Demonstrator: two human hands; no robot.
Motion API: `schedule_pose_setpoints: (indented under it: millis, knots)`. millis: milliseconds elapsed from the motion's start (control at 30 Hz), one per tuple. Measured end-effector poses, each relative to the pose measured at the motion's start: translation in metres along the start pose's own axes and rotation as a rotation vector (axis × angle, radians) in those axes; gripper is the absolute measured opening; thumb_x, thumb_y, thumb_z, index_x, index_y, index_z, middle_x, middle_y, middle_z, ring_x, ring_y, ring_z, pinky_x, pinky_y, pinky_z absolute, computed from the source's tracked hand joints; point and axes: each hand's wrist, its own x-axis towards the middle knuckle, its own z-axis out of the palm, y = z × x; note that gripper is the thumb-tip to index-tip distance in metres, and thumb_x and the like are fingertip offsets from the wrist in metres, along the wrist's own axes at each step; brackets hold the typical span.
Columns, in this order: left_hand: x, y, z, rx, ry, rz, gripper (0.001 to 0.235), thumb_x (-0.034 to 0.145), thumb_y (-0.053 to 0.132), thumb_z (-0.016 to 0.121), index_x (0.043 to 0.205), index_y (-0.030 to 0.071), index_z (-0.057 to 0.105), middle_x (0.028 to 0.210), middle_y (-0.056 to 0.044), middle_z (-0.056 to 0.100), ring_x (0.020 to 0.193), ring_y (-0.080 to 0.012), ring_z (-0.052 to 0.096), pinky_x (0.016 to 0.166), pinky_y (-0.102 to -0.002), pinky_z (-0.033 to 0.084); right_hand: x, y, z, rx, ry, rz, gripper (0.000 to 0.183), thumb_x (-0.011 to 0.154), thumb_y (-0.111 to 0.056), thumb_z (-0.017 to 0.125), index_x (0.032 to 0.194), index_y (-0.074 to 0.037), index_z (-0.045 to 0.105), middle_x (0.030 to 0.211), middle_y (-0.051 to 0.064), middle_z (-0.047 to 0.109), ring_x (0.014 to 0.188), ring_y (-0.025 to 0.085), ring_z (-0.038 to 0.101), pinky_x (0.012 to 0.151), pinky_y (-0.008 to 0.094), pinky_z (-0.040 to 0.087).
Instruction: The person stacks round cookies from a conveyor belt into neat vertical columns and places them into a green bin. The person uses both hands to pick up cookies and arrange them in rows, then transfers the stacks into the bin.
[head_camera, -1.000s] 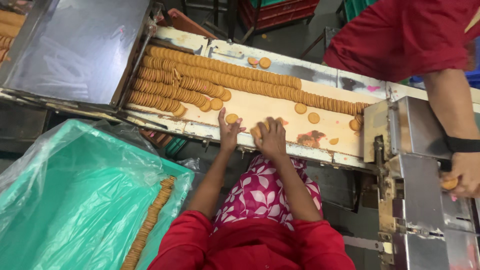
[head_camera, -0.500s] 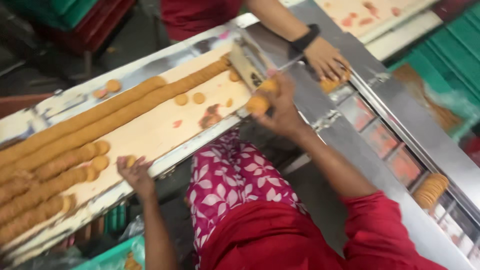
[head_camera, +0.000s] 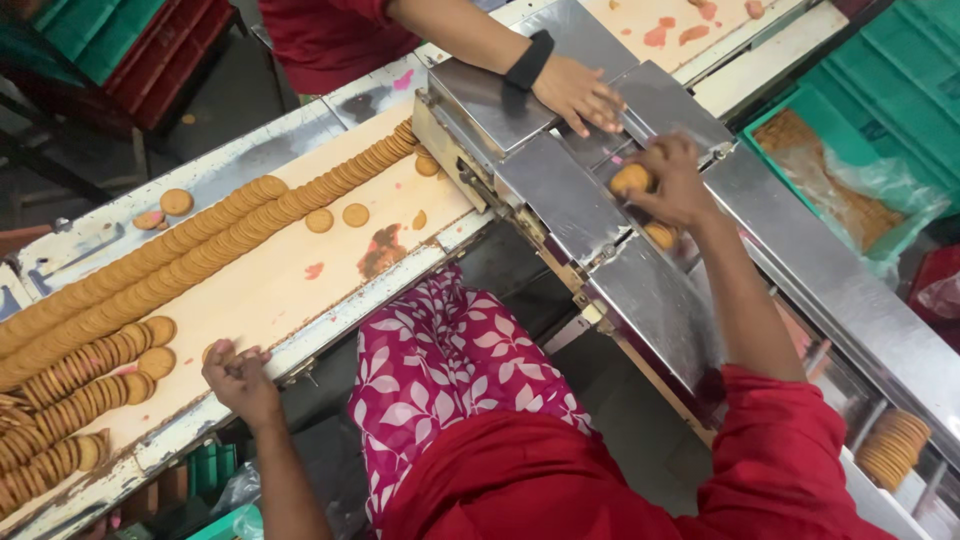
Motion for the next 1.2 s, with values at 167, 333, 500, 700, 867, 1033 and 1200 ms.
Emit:
schedule_pose_setpoints:
  millis: [167, 333, 500, 700, 867, 1033, 1200]
  knots:
    - [-0.003, -0.001, 0.0, -0.056, 0.02, -0.01, 0.039, 0.102, -0.01, 0.055, 0.139, 0.0, 0.046, 0.134, -0.012, 0.053, 0.098, -0.0147, 0.064, 0.083, -0.029, 0.059, -0.012, 0.0, -0.019, 0.442, -0.087, 0.154, 0.041, 0.091, -0.031, 0.069, 0.128, -0.016, 0.065, 0.144, 0.01, 0.051, 0.131, 0.03, 0.05, 0.107, 0.05, 0.044]
    - [0.002, -0.011, -0.001, -0.035, -0.02, 0.025, 0.038, 0.102, -0.01, 0.054, 0.138, 0.0, 0.046, 0.134, -0.015, 0.055, 0.096, -0.0153, 0.065, 0.085, -0.03, 0.058, -0.056, 0.019, -0.06, 0.753, 0.375, 0.127, 0.029, 0.116, -0.023, 0.055, 0.137, -0.006, 0.064, 0.138, 0.008, 0.064, 0.13, 0.018, 0.059, 0.108, 0.036, 0.05]
    - [0.001, -0.027, -0.012, -0.032, -0.013, -0.056, 0.033, 0.105, -0.009, 0.056, 0.136, -0.002, 0.049, 0.112, -0.023, 0.063, 0.089, -0.0161, 0.066, 0.087, -0.027, 0.058, -0.08, -0.016, -0.084, 0.988, 0.513, 0.147, 0.026, 0.115, -0.024, 0.056, 0.131, -0.004, 0.062, 0.129, 0.007, 0.068, 0.112, 0.014, 0.068, 0.098, 0.031, 0.056]
    - [0.006, -0.039, -0.019, 0.234, -0.11, 0.091, 0.034, 0.101, 0.008, 0.062, 0.135, 0.002, 0.055, 0.128, -0.008, 0.057, 0.098, -0.0181, 0.066, 0.083, -0.032, 0.058, -0.081, -0.106, -0.067, 0.6, 0.412, -0.072, 0.026, 0.12, -0.019, 0.056, 0.132, 0.003, 0.062, 0.119, 0.012, 0.07, 0.104, 0.019, 0.069, 0.095, 0.03, 0.054]
    - [-0.003, -0.036, 0.0, 0.496, -0.046, 0.258, 0.021, 0.1, 0.008, 0.053, 0.116, 0.001, 0.065, 0.114, -0.014, 0.064, 0.107, -0.0296, 0.063, 0.096, -0.039, 0.05, -0.073, -0.211, -0.021, 0.382, 0.251, -0.329, 0.03, 0.113, -0.021, 0.057, 0.135, -0.002, 0.06, 0.123, 0.016, 0.071, 0.103, 0.025, 0.071, 0.096, 0.037, 0.055]
    - [0.022, 0.017, 0.002, 0.646, -0.337, 0.345, 0.027, 0.089, 0.022, 0.067, 0.111, 0.006, 0.068, 0.107, -0.016, 0.07, 0.1, -0.0363, 0.066, 0.088, -0.043, 0.053, -0.042, -0.295, 0.071, 0.476, -0.07, -0.3, 0.031, 0.104, -0.023, 0.06, 0.129, -0.007, 0.065, 0.113, 0.015, 0.073, 0.102, 0.027, 0.073, 0.088, 0.036, 0.055]
    - [0.032, 0.05, -0.009, 0.788, -0.138, 0.431, 0.047, 0.087, 0.024, 0.07, 0.131, 0.009, 0.061, 0.136, -0.019, 0.058, 0.131, -0.0374, 0.049, 0.108, -0.054, 0.033, -0.01, -0.367, 0.179, 0.524, -0.238, -0.396, 0.033, 0.101, -0.024, 0.061, 0.13, -0.009, 0.064, 0.117, 0.017, 0.071, 0.106, 0.031, 0.071, 0.093, 0.039, 0.054]
